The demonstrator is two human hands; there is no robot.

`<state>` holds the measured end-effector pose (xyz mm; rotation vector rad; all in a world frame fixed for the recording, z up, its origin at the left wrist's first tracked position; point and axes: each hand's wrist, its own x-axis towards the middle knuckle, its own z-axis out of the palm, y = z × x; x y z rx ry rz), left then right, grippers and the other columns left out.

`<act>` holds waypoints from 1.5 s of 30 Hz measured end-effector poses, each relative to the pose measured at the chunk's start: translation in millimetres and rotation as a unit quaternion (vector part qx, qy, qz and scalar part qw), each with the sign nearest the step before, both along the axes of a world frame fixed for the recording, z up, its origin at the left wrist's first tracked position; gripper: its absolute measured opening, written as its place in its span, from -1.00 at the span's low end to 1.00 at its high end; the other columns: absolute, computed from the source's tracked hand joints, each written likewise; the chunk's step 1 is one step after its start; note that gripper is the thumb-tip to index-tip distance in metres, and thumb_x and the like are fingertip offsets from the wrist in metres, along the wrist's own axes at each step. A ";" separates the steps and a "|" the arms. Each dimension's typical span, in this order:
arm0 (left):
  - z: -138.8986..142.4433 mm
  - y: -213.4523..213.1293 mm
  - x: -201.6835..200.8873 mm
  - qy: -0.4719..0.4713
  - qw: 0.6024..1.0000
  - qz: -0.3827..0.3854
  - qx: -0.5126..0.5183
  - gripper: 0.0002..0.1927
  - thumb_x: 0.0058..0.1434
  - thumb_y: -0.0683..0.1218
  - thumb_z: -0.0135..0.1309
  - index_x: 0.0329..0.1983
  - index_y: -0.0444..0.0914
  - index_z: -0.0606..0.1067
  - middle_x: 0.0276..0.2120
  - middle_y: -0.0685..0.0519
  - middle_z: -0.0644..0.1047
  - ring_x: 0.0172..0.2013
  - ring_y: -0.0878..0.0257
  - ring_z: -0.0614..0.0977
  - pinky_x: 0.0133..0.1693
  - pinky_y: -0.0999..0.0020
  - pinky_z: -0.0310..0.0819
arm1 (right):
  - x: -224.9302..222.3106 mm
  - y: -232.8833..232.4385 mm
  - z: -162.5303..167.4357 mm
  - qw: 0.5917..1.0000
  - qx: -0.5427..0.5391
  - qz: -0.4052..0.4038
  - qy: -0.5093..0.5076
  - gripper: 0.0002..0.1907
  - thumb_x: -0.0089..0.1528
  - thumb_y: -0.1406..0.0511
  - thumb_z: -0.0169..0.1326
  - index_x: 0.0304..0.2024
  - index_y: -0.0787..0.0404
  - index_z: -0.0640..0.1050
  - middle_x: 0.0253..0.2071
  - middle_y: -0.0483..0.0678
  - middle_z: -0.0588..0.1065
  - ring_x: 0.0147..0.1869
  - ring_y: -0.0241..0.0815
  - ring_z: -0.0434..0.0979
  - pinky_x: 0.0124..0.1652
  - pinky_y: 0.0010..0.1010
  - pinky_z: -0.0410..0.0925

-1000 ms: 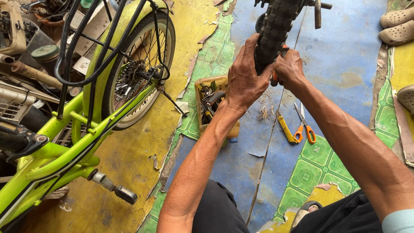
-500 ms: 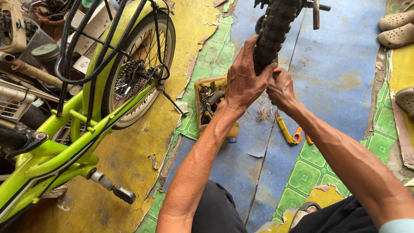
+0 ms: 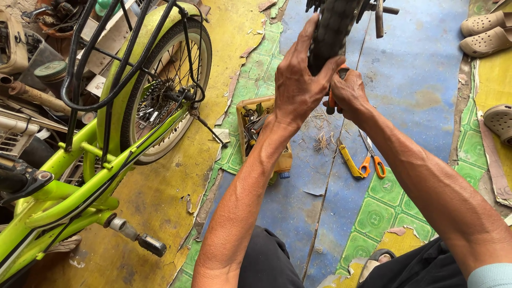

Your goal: The person uses pliers to pry the tire bead off the rim of a bicycle wheel. They rotate the wheel and continue prying around the circumference to loosen the tire from the rim.

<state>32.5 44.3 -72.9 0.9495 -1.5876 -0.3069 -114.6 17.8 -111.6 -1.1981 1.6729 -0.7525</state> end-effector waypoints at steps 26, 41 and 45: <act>17.4 -1.2 -1.6 0.044 0.999 -0.004 0.026 -0.22 0.22 0.09 0.36 0.42 -0.16 0.29 -0.04 -0.07 0.65 -0.06 0.17 0.75 -0.01 0.29 0.73 | 6.8 -12.7 20.8 0.998 -0.002 0.006 -0.066 -0.47 0.35 -0.04 0.04 -0.49 0.23 0.38 -0.68 -0.08 0.31 -0.73 -0.30 0.31 -0.78 -0.46 0.07; 11.9 -4.8 -3.2 0.022 1.000 0.007 0.019 -0.21 0.24 0.12 0.34 0.45 -0.13 0.27 0.02 -0.05 0.65 0.02 0.14 0.73 0.10 0.23 0.69 | -2.2 -18.2 -6.6 0.995 0.017 -0.043 -0.085 -0.63 0.43 0.12 -0.07 -0.26 0.31 0.36 -0.54 -0.11 0.34 -0.61 -0.29 0.34 -0.65 -0.41 0.31; 14.3 -3.6 -3.4 0.023 1.000 0.008 0.018 -0.22 0.24 0.13 0.33 0.45 -0.12 0.27 -0.02 -0.04 0.66 -0.06 0.16 0.76 0.00 0.29 0.73 | -8.5 -15.4 -17.1 0.999 0.010 -0.031 -0.037 -0.66 0.44 0.14 -0.06 -0.25 0.30 0.38 -0.54 -0.14 0.34 -0.62 -0.32 0.34 -0.65 -0.45 0.31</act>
